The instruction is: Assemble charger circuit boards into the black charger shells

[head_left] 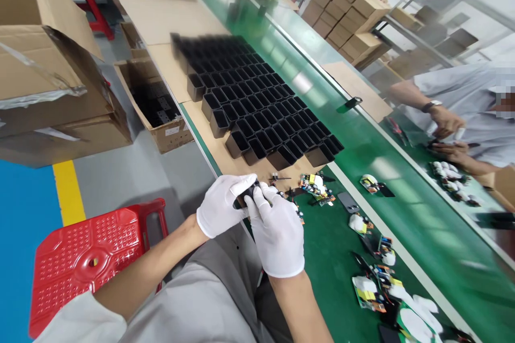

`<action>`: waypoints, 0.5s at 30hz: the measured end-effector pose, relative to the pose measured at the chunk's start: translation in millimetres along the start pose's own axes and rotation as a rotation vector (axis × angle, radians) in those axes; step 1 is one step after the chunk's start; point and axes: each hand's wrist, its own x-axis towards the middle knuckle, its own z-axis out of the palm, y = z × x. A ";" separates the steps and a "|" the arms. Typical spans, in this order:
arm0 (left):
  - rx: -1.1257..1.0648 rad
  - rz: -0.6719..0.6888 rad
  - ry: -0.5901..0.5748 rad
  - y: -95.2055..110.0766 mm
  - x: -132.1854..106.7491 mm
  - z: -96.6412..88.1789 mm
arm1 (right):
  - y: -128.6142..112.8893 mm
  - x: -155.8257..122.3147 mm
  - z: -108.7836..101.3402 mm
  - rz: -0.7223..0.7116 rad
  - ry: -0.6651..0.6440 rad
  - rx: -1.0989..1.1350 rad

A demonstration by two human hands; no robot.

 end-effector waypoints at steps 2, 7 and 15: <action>-0.010 0.060 0.004 -2.2 3.7 -1.4 | 1.4 -0.1 -1.0 -0.018 0.025 -0.009; -0.023 0.120 0.040 -3.2 17.8 -8.2 | -1.6 4.1 -7.6 -0.028 0.137 0.016; 0.064 0.025 -0.006 -9.9 15.2 -4.0 | -8.6 -12.5 35.5 0.071 0.208 0.154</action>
